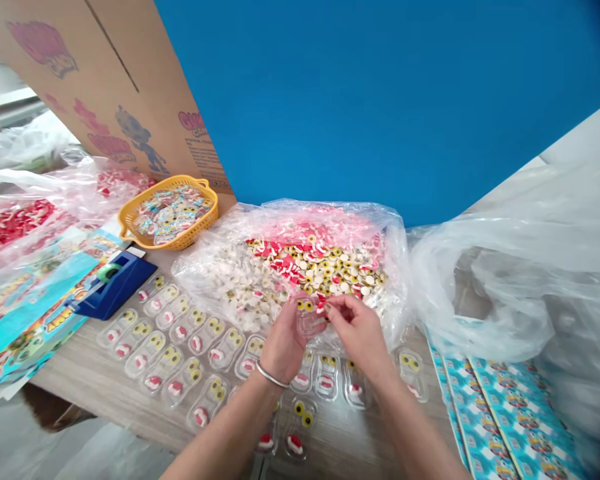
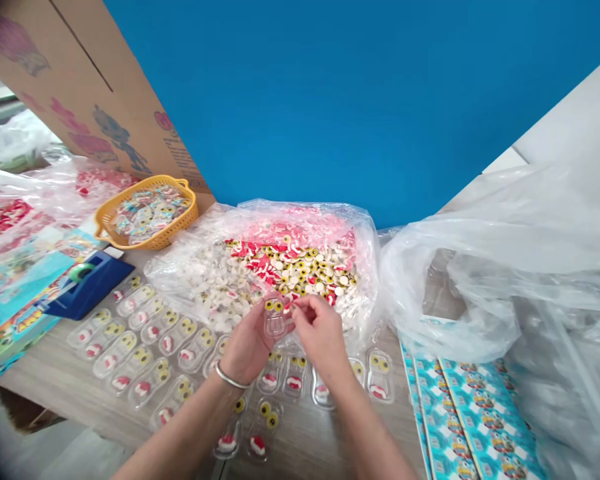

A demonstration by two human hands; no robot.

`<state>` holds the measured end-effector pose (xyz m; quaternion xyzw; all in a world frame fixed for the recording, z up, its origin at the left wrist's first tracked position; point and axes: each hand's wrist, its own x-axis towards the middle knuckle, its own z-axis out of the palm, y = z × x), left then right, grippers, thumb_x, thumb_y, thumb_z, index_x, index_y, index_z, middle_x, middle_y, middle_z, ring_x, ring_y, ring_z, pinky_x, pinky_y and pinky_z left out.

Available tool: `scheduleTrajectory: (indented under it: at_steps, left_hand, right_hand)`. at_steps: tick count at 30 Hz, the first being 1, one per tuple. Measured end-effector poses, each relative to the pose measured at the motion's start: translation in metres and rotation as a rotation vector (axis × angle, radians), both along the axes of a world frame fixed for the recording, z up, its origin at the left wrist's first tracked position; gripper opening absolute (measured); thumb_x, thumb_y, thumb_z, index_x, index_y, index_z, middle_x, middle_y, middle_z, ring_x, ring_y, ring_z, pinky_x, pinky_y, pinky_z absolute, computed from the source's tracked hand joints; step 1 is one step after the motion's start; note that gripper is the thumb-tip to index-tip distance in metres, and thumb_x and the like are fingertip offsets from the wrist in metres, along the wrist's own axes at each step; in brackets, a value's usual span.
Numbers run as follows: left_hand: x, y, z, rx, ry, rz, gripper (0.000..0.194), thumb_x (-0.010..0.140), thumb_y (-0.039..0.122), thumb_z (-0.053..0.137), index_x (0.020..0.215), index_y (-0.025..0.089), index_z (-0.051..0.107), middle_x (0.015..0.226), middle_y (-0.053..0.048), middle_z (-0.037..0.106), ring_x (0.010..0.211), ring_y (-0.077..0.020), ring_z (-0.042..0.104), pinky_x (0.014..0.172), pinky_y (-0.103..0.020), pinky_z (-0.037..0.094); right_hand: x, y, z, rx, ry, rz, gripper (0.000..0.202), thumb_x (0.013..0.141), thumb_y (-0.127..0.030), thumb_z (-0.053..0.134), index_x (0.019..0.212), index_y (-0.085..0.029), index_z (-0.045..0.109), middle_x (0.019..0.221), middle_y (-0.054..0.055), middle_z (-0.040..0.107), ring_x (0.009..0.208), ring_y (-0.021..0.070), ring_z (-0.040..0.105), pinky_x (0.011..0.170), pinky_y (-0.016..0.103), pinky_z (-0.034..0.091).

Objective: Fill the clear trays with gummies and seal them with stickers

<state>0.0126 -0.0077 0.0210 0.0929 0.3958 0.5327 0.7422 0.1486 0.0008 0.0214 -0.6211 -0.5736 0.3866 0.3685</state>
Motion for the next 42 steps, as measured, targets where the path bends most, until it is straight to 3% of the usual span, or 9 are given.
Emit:
scheduleTrajectory:
  at_steps: [8,13,16,19,23,27,30,35,42]
  left_hand:
    - [0.036,-0.027,0.012,-0.026,0.02,-0.12,0.029,0.08,0.023,0.063,0.109,0.02,0.061,0.102,-0.005,0.071,0.085,-0.0164,0.068,0.074,-0.026,0.053]
    - [0.057,-0.042,0.014,-0.044,0.088,-0.211,0.03,0.077,0.019,0.066,0.108,0.018,0.063,0.106,-0.006,0.071,0.087,-0.0169,0.069,0.07,-0.023,0.055]
    - [0.068,-0.043,0.015,-0.04,0.103,-0.262,0.033,0.081,0.017,0.062,0.113,0.019,0.061,0.112,-0.009,0.07,0.088,-0.0191,0.07,0.069,-0.027,0.058]
    - [0.073,-0.043,0.019,-0.03,0.167,-0.295,0.031,0.085,0.015,0.056,0.115,0.018,0.06,0.118,-0.012,0.067,0.095,-0.0242,0.07,0.077,-0.037,0.06]
    - [0.072,-0.044,0.021,-0.033,0.255,-0.321,0.026,0.087,0.019,0.055,0.112,0.018,0.062,0.122,-0.013,0.066,0.098,-0.0265,0.07,0.079,-0.038,0.061]
    - [0.077,-0.047,0.019,-0.038,0.31,-0.362,0.025,0.088,0.021,0.055,0.111,0.019,0.064,0.118,-0.011,0.068,0.097,-0.0253,0.071,0.076,-0.035,0.061]
    - [0.086,-0.052,0.02,-0.049,0.338,-0.409,0.027,0.089,0.022,0.055,0.114,0.019,0.063,0.117,-0.012,0.069,0.096,-0.0257,0.071,0.075,-0.036,0.062]
    - [0.097,-0.058,0.021,-0.104,0.336,-0.43,0.034,0.083,0.02,0.061,0.117,0.018,0.062,0.116,-0.013,0.07,0.094,-0.0273,0.071,0.075,-0.037,0.062]
    - [0.088,-0.04,-0.016,-0.201,0.3,-0.403,0.067,0.068,0.011,0.074,0.131,0.019,0.052,0.098,-0.009,0.076,0.081,-0.0284,0.073,0.069,-0.037,0.06]
  right_hand:
    - [-0.004,-0.077,0.002,0.12,-0.298,-0.086,0.014,0.091,-0.022,0.052,0.098,-0.021,0.065,0.1,0.007,0.064,0.093,0.0198,0.06,0.083,0.031,0.045]
    - [0.014,-0.101,0.012,0.094,-0.297,-0.131,0.011,0.087,-0.018,0.057,0.096,-0.022,0.063,0.098,0.004,0.063,0.09,0.018,0.061,0.076,0.027,0.047]
    - [0.05,-0.104,0.022,0.123,-0.278,-0.149,0.012,0.09,-0.023,0.055,0.095,-0.024,0.066,0.097,0.003,0.064,0.09,0.0158,0.061,0.079,0.025,0.046]
    - [0.112,-0.106,0.027,0.1,-0.387,-0.311,0.017,0.092,-0.022,0.05,0.096,-0.023,0.067,0.092,0.003,0.066,0.087,0.0157,0.061,0.078,0.025,0.044]
    - [0.193,-0.127,0.018,-0.114,-0.665,-0.544,0.018,0.09,-0.019,0.049,0.09,-0.019,0.067,0.087,0.004,0.067,0.08,0.0161,0.061,0.074,0.025,0.041]
    - [0.222,-0.146,0.006,-0.167,-0.714,-0.588,0.018,0.089,-0.019,0.05,0.085,-0.017,0.068,0.086,0.005,0.067,0.078,0.016,0.061,0.073,0.024,0.041]
    - [0.225,-0.126,0.007,-0.09,-0.716,-0.573,0.024,0.094,-0.021,0.044,0.097,-0.016,0.067,0.094,0.006,0.067,0.087,0.0159,0.061,0.081,0.024,0.042]
    - [0.241,-0.028,0.014,0.031,-0.727,-0.433,0.026,0.094,-0.019,0.045,0.108,-0.02,0.066,0.107,0.005,0.067,0.104,0.0149,0.058,0.092,0.022,0.039]
    - [0.272,0.089,-0.005,-0.003,-0.777,-0.473,0.041,0.086,-0.017,0.054,0.127,-0.016,0.053,0.138,0.015,0.049,0.128,0.0259,0.041,0.097,0.035,0.041]
